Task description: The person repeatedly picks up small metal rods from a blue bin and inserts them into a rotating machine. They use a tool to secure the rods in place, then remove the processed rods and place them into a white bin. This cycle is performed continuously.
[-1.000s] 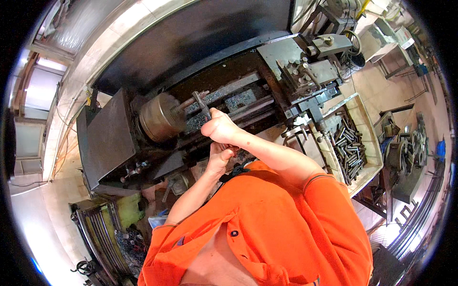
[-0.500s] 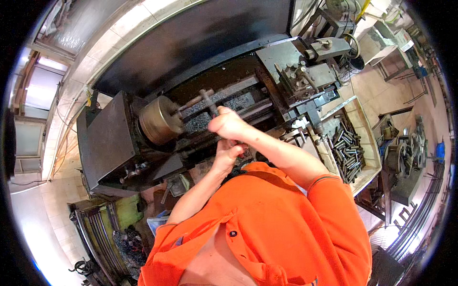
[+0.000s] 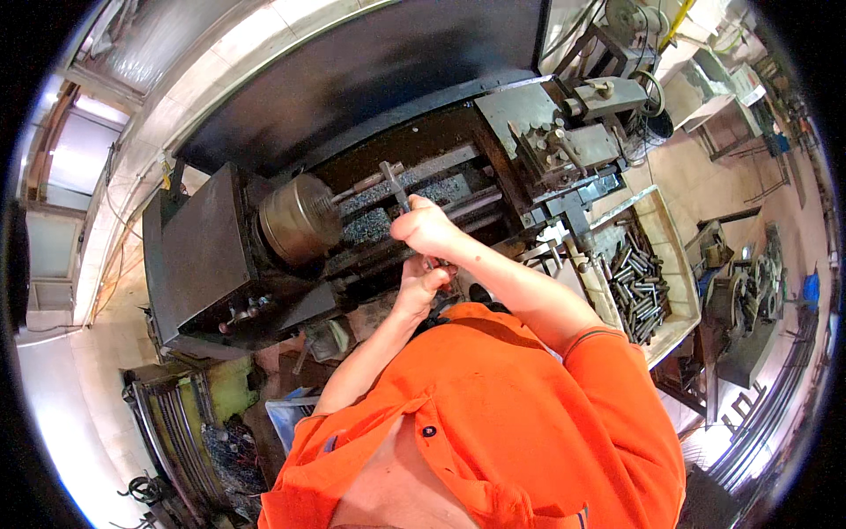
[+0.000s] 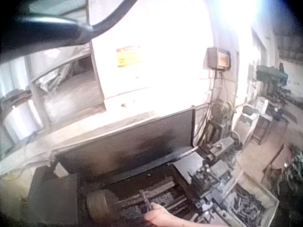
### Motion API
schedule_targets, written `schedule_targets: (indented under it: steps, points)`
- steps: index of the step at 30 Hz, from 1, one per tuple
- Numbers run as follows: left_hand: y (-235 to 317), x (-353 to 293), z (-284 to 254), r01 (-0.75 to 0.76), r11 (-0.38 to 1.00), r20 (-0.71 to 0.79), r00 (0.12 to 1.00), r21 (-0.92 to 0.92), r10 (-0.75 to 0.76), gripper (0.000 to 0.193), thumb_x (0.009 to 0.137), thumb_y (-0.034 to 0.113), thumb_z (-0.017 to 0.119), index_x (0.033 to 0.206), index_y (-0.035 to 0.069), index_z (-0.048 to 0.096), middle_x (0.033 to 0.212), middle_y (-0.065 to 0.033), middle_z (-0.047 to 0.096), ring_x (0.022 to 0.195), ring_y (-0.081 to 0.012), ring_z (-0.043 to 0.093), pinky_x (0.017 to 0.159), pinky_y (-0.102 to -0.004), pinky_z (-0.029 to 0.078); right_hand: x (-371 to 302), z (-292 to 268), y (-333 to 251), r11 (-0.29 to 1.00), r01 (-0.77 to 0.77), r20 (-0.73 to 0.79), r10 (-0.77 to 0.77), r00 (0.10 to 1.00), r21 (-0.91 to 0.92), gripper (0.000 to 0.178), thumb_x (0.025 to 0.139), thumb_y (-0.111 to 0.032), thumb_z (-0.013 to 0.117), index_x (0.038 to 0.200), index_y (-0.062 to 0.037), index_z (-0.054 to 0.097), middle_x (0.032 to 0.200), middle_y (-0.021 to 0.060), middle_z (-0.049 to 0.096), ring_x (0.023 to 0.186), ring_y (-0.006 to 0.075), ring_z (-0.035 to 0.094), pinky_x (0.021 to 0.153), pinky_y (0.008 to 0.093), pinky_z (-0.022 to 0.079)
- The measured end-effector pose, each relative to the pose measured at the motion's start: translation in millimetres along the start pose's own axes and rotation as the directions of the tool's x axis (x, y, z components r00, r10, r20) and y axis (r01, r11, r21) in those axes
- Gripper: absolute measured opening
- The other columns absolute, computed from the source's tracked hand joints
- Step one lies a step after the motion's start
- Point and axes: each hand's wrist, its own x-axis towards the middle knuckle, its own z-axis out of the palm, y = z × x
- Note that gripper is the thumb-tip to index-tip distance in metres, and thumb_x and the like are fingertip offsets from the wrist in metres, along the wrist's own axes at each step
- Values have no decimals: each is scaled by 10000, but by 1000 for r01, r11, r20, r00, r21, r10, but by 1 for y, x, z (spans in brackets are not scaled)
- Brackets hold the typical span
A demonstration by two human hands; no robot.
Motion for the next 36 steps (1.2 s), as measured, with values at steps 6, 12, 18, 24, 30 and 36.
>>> schedule_targets:
  steps: [6,12,18,24,30,36]
  points:
    - [18,-17,-17,21,998,-124,992,55,-14,237,642,119,689,763,8,519,683,-27,555,565,-101,530,485,-226,421,-10,21,-34,1000,5,83,-3,997,-18,364,630,-163,583,903,75,545,830,181,591,814,239,574,706,302,444]
    - [22,-10,-2,3,976,-61,998,217,10,413,655,369,692,830,14,574,716,-49,603,634,-112,570,519,-228,443,1,16,-10,999,38,29,-38,999,1,345,647,-218,581,830,71,546,764,176,578,748,249,562,662,340,444]
    - [18,-7,2,-24,978,-39,999,205,33,387,630,325,692,811,7,565,692,-43,593,613,-106,551,505,-230,428,-4,6,-11,996,-37,28,35,999,82,201,650,-152,544,760,11,501,674,59,489,669,147,455,610,287,389]
    - [19,-14,-6,-48,974,-82,994,220,67,394,620,316,696,817,1,564,692,-45,595,604,-104,552,499,-229,424,3,23,-3,993,0,88,-10,996,116,231,659,-160,557,789,26,514,717,56,521,678,140,464,606,289,391]
    - [12,-8,-7,-113,973,-42,991,200,123,346,623,251,678,821,-6,557,700,-60,604,586,-105,544,488,-216,407,6,19,7,995,26,26,-29,999,99,314,622,-183,577,806,64,515,714,121,545,676,186,518,593,321,431]
    - [17,-12,-15,-29,962,-39,998,271,41,318,635,235,675,811,-3,560,698,-50,592,596,-113,554,491,-228,412,0,23,0,989,40,55,-48,997,139,334,632,-180,567,839,78,519,700,123,536,667,177,507,590,319,419]
